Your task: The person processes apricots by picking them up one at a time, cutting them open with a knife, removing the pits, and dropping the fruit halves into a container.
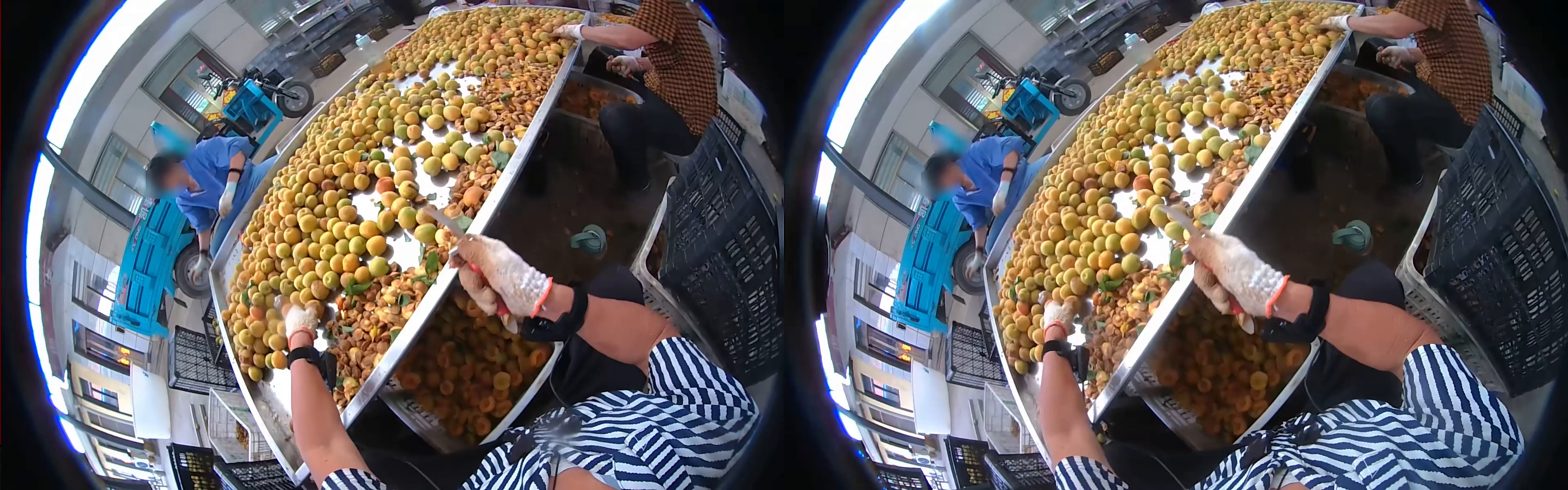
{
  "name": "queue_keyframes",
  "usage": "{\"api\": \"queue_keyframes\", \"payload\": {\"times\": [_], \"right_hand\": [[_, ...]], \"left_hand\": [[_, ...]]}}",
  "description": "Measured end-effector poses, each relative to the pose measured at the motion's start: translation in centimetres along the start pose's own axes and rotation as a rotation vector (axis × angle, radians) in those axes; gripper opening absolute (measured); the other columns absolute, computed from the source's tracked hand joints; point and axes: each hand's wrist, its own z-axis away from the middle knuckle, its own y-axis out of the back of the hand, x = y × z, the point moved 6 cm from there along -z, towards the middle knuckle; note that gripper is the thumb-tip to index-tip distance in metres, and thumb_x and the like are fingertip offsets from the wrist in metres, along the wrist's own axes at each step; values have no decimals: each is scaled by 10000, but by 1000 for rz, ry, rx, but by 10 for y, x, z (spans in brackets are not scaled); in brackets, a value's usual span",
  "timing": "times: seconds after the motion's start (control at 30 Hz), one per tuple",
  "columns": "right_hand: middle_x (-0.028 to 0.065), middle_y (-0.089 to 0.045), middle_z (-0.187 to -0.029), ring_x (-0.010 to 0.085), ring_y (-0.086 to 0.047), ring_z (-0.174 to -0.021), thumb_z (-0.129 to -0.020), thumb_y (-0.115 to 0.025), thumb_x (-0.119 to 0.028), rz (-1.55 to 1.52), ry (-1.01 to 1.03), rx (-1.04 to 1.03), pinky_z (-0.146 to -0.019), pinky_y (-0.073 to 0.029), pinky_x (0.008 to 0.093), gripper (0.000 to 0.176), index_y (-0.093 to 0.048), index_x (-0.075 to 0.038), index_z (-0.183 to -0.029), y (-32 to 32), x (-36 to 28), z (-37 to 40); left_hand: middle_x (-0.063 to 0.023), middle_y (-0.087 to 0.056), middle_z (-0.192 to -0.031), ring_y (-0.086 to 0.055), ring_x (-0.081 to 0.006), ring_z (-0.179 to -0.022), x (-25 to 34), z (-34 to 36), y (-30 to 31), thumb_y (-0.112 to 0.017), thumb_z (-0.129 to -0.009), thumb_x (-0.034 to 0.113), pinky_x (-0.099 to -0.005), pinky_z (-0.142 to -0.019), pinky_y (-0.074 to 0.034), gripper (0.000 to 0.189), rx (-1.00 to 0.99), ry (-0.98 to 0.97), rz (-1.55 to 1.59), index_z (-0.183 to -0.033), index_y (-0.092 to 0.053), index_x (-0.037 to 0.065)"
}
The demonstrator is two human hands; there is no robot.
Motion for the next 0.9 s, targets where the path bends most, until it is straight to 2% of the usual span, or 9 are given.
{"api": "queue_keyframes", "payload": {"times": [0.2,0.27,0.33,0.43,0.53,0.6,0.67,0.87,0.9], "right_hand": [[-1,-429,-531,78,-352,-323,-981,-450,-321,97,42,-52,-296,-289,227,274,-475,-55,-922,-13,6,1],[-1,-438,-526,77,-366,-323,-983,-443,-310,149,64,-62,-297,-297,220,274,-475,-47,-915,-17,2,3],[-7,-408,-514,72,-332,-321,-990,-421,-296,134,77,-75,-295,-255,220,244,-474,-65,-935,-18,2,2],[1,-448,-529,84,-369,-325,-977,-442,-280,100,71,-114,-300,-312,224,244,-462,-52,-890,-23,6,1],[9,-464,-557,76,-394,-352,-974,-443,-285,194,70,-125,-309,-315,227,248,-465,-55,-885,-27,10,1],[4,-450,-543,74,-378,-343,-981,-419,-275,241,86,-154,-308,-297,217,242,-463,-46,-914,-37,14,7],[6,-454,-538,73,-382,-346,-988,-391,-266,386,146,-212,-319,-299,209,249,-468,-28,-985,-48,16,12],[-19,-470,-577,66,-476,-486,-970,-433,-231,573,207,-359,-439,-373,233,215,-512,-33,-992,-103,19,38],[40,-494,-574,135,-542,-538,-959,-457,-209,674,295,-381,-497,-412,286,206,-523,-18,-998,-110,15,40]], "left_hand": [[-266,-636,-967,-613,-411,-936,48,28,12,-666,-672,371,-429,-821,-487,545,134,-87,43,-1034,-542,-18],[-226,-645,-906,-634,-324,-775,49,21,2,-668,-679,284,-361,-703,-508,453,125,-219,77,-984,-572,-37],[-158,-646,-927,-632,-268,-808,33,14,-13,-728,-667,242,-336,-752,-503,487,-14,-187,549,-1044,-573,-25],[-96,-626,-941,-598,-152,-825,77,78,38,-669,-753,89,-243,-727,-488,391,-273,-307,1226,-1093,-556,-66],[-98,-589,-1036,-587,-152,-878,101,158,95,-571,-805,55,-246,-815,-481,368,-107,-399,1294,-1149,-515,-64],[-110,-551,-1120,-577,-153,-914,107,191,102,-526,-820,42,-291,-902,-478,388,-120,-535,1578,-1197,-483,-39],[-145,-503,-1201,-550,-192,-1008,107,220,100,-521,-818,42,-401,-942,-492,479,-205,-485,1839,-1286,-416,39],[-157,-502,-1243,-562,-191,-974,99,250,102,-543,-735,25,-330,-890,-509,589,-94,-540,1836,-1307,-405,40],[-156,-502,-1244,-562,-188,-975,92,246,97,-540,-715,30,-294,-849,-509,602,-48,-517,1827,-1303,-412,31]]}}
